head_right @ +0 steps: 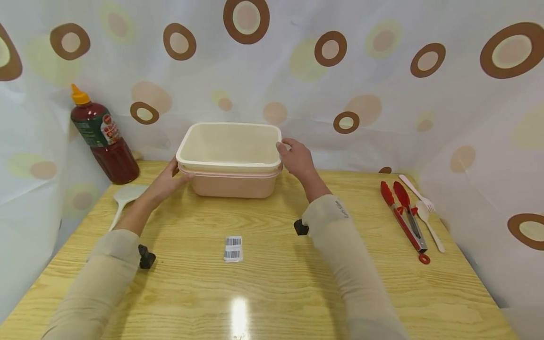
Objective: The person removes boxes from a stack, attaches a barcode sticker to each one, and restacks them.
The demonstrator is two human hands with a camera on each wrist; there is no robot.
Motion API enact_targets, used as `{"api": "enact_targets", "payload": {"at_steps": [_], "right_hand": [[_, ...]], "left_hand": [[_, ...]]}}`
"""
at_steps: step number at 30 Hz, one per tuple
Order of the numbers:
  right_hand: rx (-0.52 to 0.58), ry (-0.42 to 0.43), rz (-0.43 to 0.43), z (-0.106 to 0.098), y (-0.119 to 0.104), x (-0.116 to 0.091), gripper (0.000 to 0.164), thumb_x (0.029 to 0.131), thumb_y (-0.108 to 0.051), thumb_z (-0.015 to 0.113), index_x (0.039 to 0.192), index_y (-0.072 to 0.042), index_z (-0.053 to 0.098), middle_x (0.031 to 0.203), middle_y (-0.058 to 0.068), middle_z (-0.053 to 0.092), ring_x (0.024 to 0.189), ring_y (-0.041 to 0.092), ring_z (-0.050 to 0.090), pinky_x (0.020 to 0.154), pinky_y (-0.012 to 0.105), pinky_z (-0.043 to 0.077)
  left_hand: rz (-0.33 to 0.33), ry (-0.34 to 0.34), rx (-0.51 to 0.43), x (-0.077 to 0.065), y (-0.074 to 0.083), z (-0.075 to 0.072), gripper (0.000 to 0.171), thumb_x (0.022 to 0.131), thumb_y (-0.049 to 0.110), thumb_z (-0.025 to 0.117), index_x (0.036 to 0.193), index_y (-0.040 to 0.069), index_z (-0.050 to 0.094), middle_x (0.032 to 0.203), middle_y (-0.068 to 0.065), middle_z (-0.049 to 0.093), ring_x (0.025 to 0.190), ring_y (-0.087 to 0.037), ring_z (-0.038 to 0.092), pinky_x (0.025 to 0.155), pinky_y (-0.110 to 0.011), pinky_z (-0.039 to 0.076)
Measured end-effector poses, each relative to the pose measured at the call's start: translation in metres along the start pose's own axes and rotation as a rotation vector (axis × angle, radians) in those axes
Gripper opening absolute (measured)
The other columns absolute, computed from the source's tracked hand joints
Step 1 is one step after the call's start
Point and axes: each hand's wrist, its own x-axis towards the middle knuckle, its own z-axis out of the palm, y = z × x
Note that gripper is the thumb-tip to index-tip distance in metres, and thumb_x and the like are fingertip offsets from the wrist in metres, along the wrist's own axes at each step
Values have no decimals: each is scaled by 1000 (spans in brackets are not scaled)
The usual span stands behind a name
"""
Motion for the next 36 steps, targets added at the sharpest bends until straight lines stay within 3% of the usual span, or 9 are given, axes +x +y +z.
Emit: {"api": "enact_targets", "payload": {"at_steps": [4, 8, 13, 20, 25, 27, 33, 36], "right_hand": [[-5, -8, 25, 1, -3, 2, 58, 107, -49, 41, 155, -18, 42, 120, 13, 62, 72, 18, 51, 65, 36, 51], [-9, -31, 72, 4, -7, 2, 60, 106, -48, 44, 158, -18, 37, 134, 15, 60, 100, 27, 60, 80, 43, 56], [-42, -55, 99, 7, -11, 2, 65, 105, -46, 50, 160, -17, 32, 147, 17, 54, 125, 33, 58, 93, 50, 56], [-101, -61, 95, 6, -15, 3, 64, 105, -44, 48, 159, -13, 34, 155, 16, 47, 124, 34, 58, 90, 48, 57], [-131, -73, 102, 5, -18, 5, 64, 106, -45, 45, 160, -13, 31, 133, 19, 61, 107, 33, 64, 88, 45, 56], [-139, -77, 108, 4, -19, 6, 64, 106, -45, 44, 160, -12, 31, 134, 20, 61, 108, 33, 64, 88, 45, 56], [-195, -100, 100, 0, -24, 9, 61, 107, -43, 43, 158, -10, 35, 154, 16, 48, 125, 35, 57, 92, 47, 55], [-245, -85, 91, 0, -27, 11, 61, 107, -43, 42, 157, -9, 36, 157, 16, 44, 134, 37, 51, 101, 51, 50]], "left_hand": [[-4, 3, -13, -1, 6, 1, 101, 94, 48, 66, 162, 38, -7, 173, -3, -1, 158, -39, 2, 123, -67, 9], [-2, -7, -60, -11, 22, 2, 102, 92, 43, 70, 164, 35, -2, 172, -9, 2, 158, -38, 3, 123, -66, 9], [-2, -23, -97, -20, 35, 3, 106, 92, 34, 72, 164, 29, -5, 172, -13, 2, 159, -37, 2, 124, -64, 8], [9, -12, -112, -9, 24, 4, 105, 92, 31, 73, 164, 29, -3, 172, -12, 7, 159, -34, 6, 126, -61, 7], [24, 7, -88, 3, 8, 6, 106, 91, 39, 74, 163, 38, -3, 171, -9, 11, 158, -30, 10, 126, -60, 9], [28, 9, -74, 5, 7, 7, 106, 91, 41, 73, 163, 38, -4, 171, -9, 11, 158, -29, 11, 126, -59, 9], [17, -8, -97, -3, 25, 5, 104, 92, 36, 71, 164, 30, -4, 171, -14, 11, 158, -32, 11, 126, -59, 10], [27, -19, -101, -9, 37, 4, 102, 93, 31, 70, 165, 24, -3, 170, -17, 11, 157, -34, 12, 127, -58, 11]]}}
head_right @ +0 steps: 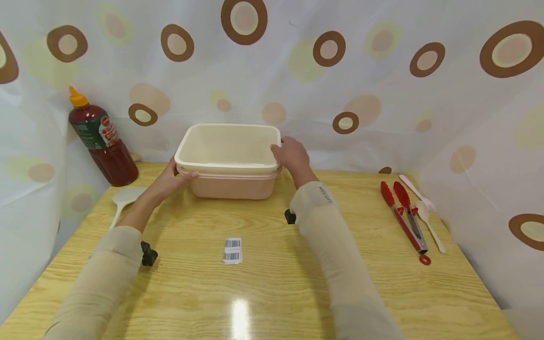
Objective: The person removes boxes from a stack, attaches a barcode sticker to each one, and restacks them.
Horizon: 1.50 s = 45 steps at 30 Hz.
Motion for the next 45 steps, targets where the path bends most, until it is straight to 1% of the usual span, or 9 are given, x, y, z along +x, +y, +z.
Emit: {"api": "enact_targets", "payload": {"at_steps": [6, 9, 12, 16, 20, 29, 35, 41, 45], "right_hand": [[-34, 12, 12, 4, -1, 8, 63, 105, -45, 45, 157, -10, 37, 159, 14, 42, 142, 37, 44, 110, 56, 42], [-45, 13, 11, 5, 1, 10, 61, 105, -45, 46, 155, -11, 41, 154, 14, 48, 133, 37, 51, 102, 53, 48], [-59, 17, 12, 4, 2, 9, 55, 105, -44, 44, 149, -11, 49, 144, 14, 56, 116, 34, 60, 87, 46, 54], [-88, 44, 17, 3, 3, 7, 41, 103, -37, 40, 120, -10, 66, 120, 13, 65, 92, 29, 60, 67, 37, 51], [-111, 85, 19, 6, 3, 8, 34, 100, -32, 37, 90, -9, 60, 102, 12, 63, 84, 28, 55, 61, 35, 43], [-42, 141, -5, 8, 1, 14, 37, 100, -28, 39, 68, -12, 45, 66, 3, 46, 64, 20, 43, 55, 29, 34], [60, 155, -15, 8, -1, 15, 38, 100, -25, 43, 64, -12, 43, 52, -4, 36, 53, 15, 38, 51, 26, 33], [235, 145, 22, 11, 1, 15, 30, 101, -24, 44, 82, -7, 60, 51, -5, 35, 47, 11, 36, 48, 26, 36], [292, 137, 16, 13, 2, 18, 32, 103, -25, 45, 81, -6, 60, 52, -5, 35, 45, 11, 35, 48, 26, 36]], "left_hand": [[11, -5, -14, -6, 5, 0, 99, 94, 28, 67, 165, 21, -2, 169, -19, 13, 156, -34, 14, 127, -56, 13], [7, -1, -11, -5, 5, -1, 99, 93, 29, 66, 165, 22, -2, 169, -20, 14, 156, -34, 14, 127, -56, 13], [4, -5, -5, -3, 4, -1, 99, 94, 31, 66, 165, 22, -3, 168, -21, 15, 155, -35, 16, 126, -55, 15], [11, -15, -23, 0, 1, -1, 99, 94, 30, 66, 165, 23, -2, 169, -18, 15, 156, -32, 17, 126, -53, 17], [25, -16, -44, 0, -1, -1, 98, 94, 27, 66, 165, 23, -2, 169, -17, 15, 156, -31, 17, 126, -53, 17], [7, -17, -56, 0, -1, -1, 100, 94, 28, 67, 165, 21, -3, 169, -18, 11, 157, -32, 13, 126, -55, 16], [12, -25, -64, 0, 0, -2, 98, 94, 28, 66, 164, 20, -3, 169, -19, 10, 157, -32, 11, 127, -55, 14], [4, -24, -59, -3, 2, -1, 98, 94, 29, 66, 164, 19, -2, 170, -18, 9, 158, -31, 9, 127, -52, 13], [3, -26, -55, -5, 4, -2, 98, 95, 30, 66, 164, 19, -2, 170, -17, 8, 158, -31, 8, 127, -53, 13]]}}
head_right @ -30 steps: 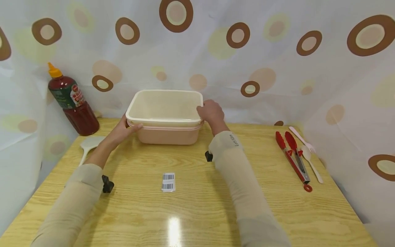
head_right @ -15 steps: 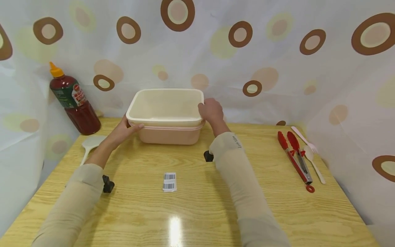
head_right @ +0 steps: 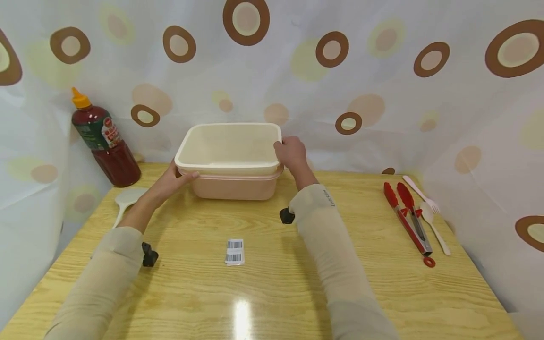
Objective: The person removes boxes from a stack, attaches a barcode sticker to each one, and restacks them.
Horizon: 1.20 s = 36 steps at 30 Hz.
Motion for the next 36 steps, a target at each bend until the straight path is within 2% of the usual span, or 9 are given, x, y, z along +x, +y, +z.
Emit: {"api": "enact_targets", "payload": {"at_steps": [4, 10, 13, 18, 23, 28, 30, 32, 36], "right_hand": [[45, -3, 17, 1, 2, 2, 33, 104, -27, 46, 80, -6, 57, 52, -5, 34, 45, 11, 35, 48, 27, 36], [118, 2, 35, -3, -2, 0, 35, 104, -27, 48, 100, -1, 71, 50, -6, 39, 44, 9, 34, 48, 26, 35], [142, -6, 31, -6, -5, -2, 37, 104, -27, 48, 105, 1, 72, 56, -5, 48, 50, 10, 43, 51, 25, 41], [163, -2, 23, -8, -12, -5, 38, 105, -27, 48, 98, 3, 71, 66, -2, 58, 61, 11, 54, 60, 26, 49], [192, 27, 2, -10, -19, -4, 38, 103, -26, 50, 84, 3, 67, 61, -3, 56, 57, 10, 54, 60, 26, 50], [223, 38, -12, -17, -28, -5, 38, 103, -26, 51, 76, -1, 60, 53, -6, 49, 54, 10, 52, 56, 24, 48], [241, 39, -13, -21, -31, -6, 35, 103, -25, 51, 84, 2, 64, 57, -5, 52, 56, 9, 53, 57, 23, 49], [259, 44, -16, -25, -33, -8, 34, 103, -24, 51, 97, 4, 70, 62, -2, 57, 58, 9, 56, 57, 23, 50], [292, 31, -22, -34, -39, -11, 39, 104, -24, 51, 124, 4, 69, 83, 6, 68, 70, 13, 65, 61, 21, 54]], "left_hand": [[-3, -6, 8, 0, -2, 0, 99, 95, 32, 67, 164, 19, -3, 170, -17, 7, 158, -33, 7, 127, -56, 13], [10, -10, 12, 2, -4, 0, 98, 95, 31, 66, 164, 21, -3, 170, -17, 9, 157, -32, 10, 127, -55, 15], [15, -14, 16, 3, -5, 0, 96, 96, 30, 64, 164, 23, -3, 170, -16, 9, 157, -31, 11, 126, -55, 16], [14, -10, 27, 2, -4, 0, 95, 97, 29, 63, 164, 25, -4, 170, -15, 8, 157, -34, 13, 126, -56, 16], [-16, 5, 44, 1, -2, 2, 97, 97, 31, 63, 164, 25, -6, 170, -16, 7, 157, -36, 13, 126, -58, 15], [-81, 63, 121, 12, -22, 0, 102, 94, 49, 67, 163, 32, -6, 171, -15, 9, 158, -35, 8, 125, -61, 12], [-99, 85, 164, 16, -31, -1, 104, 91, 58, 66, 163, 34, -6, 171, -14, 9, 158, -36, 9, 125, -61, 12], [-115, 94, 196, 16, -32, -1, 107, 90, 64, 65, 163, 34, -7, 171, -15, 10, 158, -37, 10, 125, -61, 14], [-120, 94, 222, 14, -31, -1, 108, 90, 66, 63, 162, 36, -11, 171, -16, 10, 157, -39, 12, 125, -61, 16]]}}
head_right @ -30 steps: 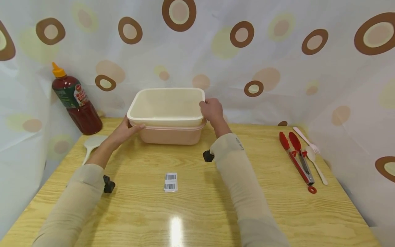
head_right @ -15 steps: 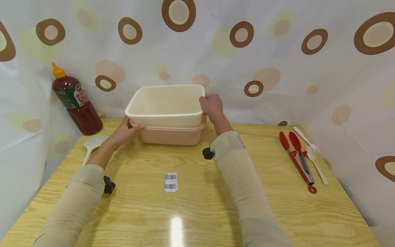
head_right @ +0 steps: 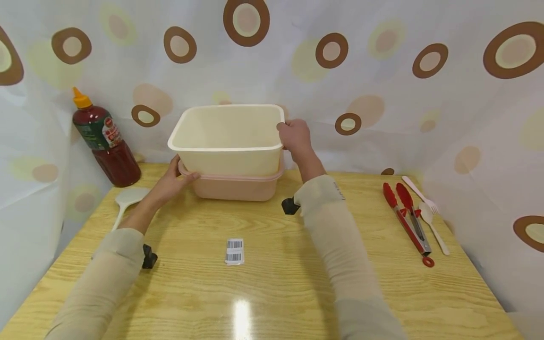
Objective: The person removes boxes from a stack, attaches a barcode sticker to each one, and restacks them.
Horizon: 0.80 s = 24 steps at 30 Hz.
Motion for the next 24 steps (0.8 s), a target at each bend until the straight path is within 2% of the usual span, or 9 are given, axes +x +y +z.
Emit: {"api": "enact_targets", "payload": {"at_steps": [4, 10, 17, 24], "right_hand": [[19, -1, 4, -7, -9, -1, 43, 105, -25, 50, 133, 3, 64, 102, 10, 68, 80, 15, 68, 65, 20, 56], [49, 25, 20, -19, -23, -2, 42, 105, -26, 51, 132, 3, 64, 98, 5, 64, 73, 10, 63, 65, 20, 54], [101, 48, 34, -38, -36, -5, 43, 104, -24, 53, 134, 6, 61, 103, 5, 60, 78, 13, 62, 64, 20, 54], [106, 69, 65, -58, -39, -10, 45, 103, -26, 55, 137, 2, 60, 108, 2, 59, 85, 15, 62, 66, 21, 54]], "left_hand": [[36, -6, -10, -1, -2, 1, 102, 92, 63, 62, 161, 40, -10, 171, -14, 7, 156, -43, 10, 123, -65, 15], [41, 5, 87, -2, -4, 1, 96, 91, 71, 57, 159, 49, -6, 170, -19, 13, 151, -53, 19, 118, -70, 24], [21, 14, 145, -2, -5, 2, 100, 89, 75, 54, 161, 43, -8, 168, -24, 15, 147, -57, 27, 116, -70, 28], [15, 51, 182, -1, -3, 0, 98, 90, 74, 54, 162, 42, -5, 166, -26, 21, 147, -55, 28, 117, -69, 27]]}}
